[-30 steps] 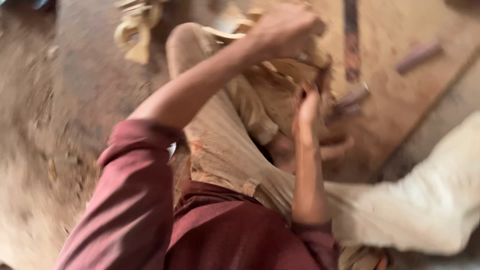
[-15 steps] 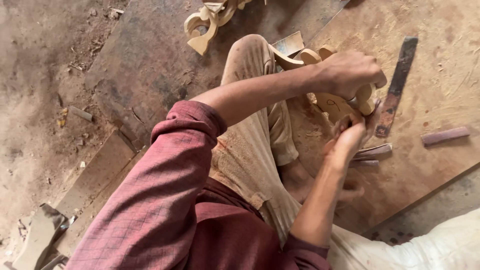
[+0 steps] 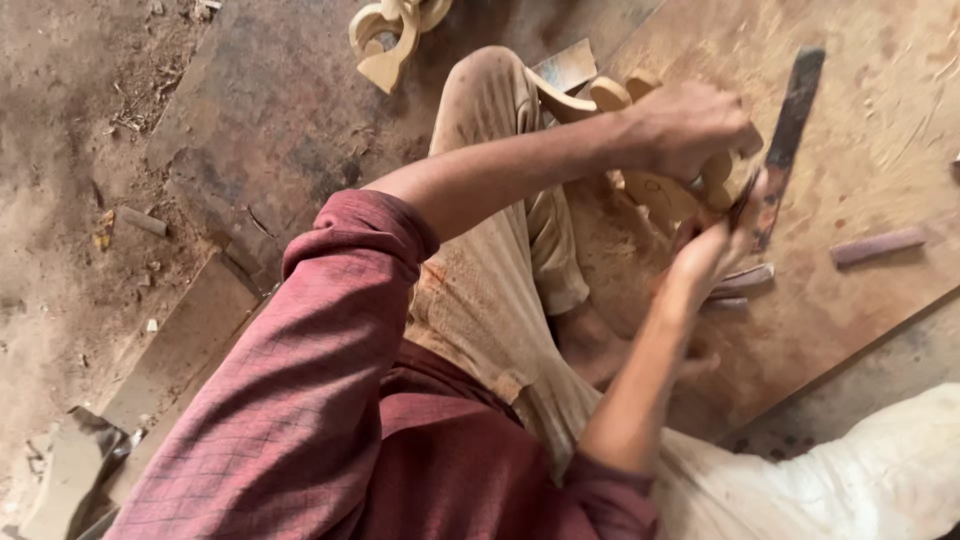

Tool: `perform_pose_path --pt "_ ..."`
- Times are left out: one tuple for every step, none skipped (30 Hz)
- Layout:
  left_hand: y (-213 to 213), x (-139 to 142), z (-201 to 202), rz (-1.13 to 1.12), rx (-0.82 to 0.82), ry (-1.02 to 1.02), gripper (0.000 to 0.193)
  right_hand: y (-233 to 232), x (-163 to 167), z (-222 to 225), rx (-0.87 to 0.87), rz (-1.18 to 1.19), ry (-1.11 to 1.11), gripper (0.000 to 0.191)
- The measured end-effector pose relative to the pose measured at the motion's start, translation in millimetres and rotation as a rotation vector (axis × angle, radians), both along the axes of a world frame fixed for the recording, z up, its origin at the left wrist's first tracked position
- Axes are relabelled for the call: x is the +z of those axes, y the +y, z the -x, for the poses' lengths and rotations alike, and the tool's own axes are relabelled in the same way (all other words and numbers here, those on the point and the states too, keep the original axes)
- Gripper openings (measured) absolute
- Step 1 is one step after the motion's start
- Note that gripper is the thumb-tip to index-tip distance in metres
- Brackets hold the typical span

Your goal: The person is carving a decorative wooden piece using a chisel and mallet. They repeatedly strike the chisel to shape the wood, occasionally pausing to inspect the progress and adjust their grip.

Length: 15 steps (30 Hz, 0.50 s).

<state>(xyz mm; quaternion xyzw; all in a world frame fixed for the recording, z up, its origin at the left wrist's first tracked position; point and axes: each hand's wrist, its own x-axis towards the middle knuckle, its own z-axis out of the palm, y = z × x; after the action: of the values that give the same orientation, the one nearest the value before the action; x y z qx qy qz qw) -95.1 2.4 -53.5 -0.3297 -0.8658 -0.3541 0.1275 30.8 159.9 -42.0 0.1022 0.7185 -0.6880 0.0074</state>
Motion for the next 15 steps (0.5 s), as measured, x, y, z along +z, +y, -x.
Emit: perform_pose_path --pt "-0.6 0.6 -0.6 -0.015 -0.004 0.02 0.015 1.5 -1.7 1.1 0.063 -0.155 0.054 0.054" --pt "-1.0 1.2 -0.5 -0.028 -0.003 0.052 0.016 4.0 -3.1 4.1 0.13 -0.309 0.12 0.051" --pt "-1.7 2.3 -1.0 0.0 -0.018 -0.038 0.014 4.4 -3.6 5.8 0.107 -0.198 0.107 0.055" --pt "-1.4 2.8 -1.4 0.026 -0.031 -0.131 0.016 5.1 -3.9 6.7 0.088 -0.09 0.092 0.06" --pt "-2.4 3.5 -1.8 0.053 -0.041 -0.227 0.022 4.5 -3.1 8.8 0.073 0.019 0.072 0.065" --pt "-2.7 4.0 -2.3 0.027 -0.033 -0.154 0.021 3.9 -2.1 9.8 0.1 -0.076 0.098 0.059" --pt "-3.4 4.3 -2.7 -0.003 -0.03 -0.09 0.021 2.7 -0.5 11.5 0.122 -0.176 0.114 0.055" --pt "-3.6 4.9 -3.4 -0.033 -0.031 -0.025 0.022 1.6 1.7 12.1 0.141 -0.276 0.129 0.05" --pt "-4.4 5.3 -3.7 -0.045 -0.035 0.007 0.023 0.0 3.1 12.3 0.146 -0.326 0.129 0.049" --pt "-4.7 6.4 -4.1 -0.058 -0.037 0.042 0.025 -1.1 5.2 11.9 0.153 -0.378 0.131 0.049" --pt "-5.1 7.3 -4.2 -0.072 -0.039 0.086 0.028 -1.8 6.2 12.1 0.159 -0.431 0.143 0.048" --pt "-5.4 8.6 -4.6 -0.02 -0.035 0.01 0.022 -2.3 7.4 11.6 0.146 -0.368 0.147 0.054" --pt "-5.8 9.8 -4.6 0.03 -0.027 -0.067 0.017 -1.9 7.9 11.7 0.137 -0.308 0.15 0.06" --pt "-6.1 10.9 -5.0 0.074 -0.015 -0.155 0.015 -1.6 8.2 11.0 0.134 -0.251 0.143 0.066" --pt "-6.2 12.1 -4.9 0.023 -0.019 -0.103 0.019 -0.7 8.5 10.6 0.141 -0.296 0.13 0.059"
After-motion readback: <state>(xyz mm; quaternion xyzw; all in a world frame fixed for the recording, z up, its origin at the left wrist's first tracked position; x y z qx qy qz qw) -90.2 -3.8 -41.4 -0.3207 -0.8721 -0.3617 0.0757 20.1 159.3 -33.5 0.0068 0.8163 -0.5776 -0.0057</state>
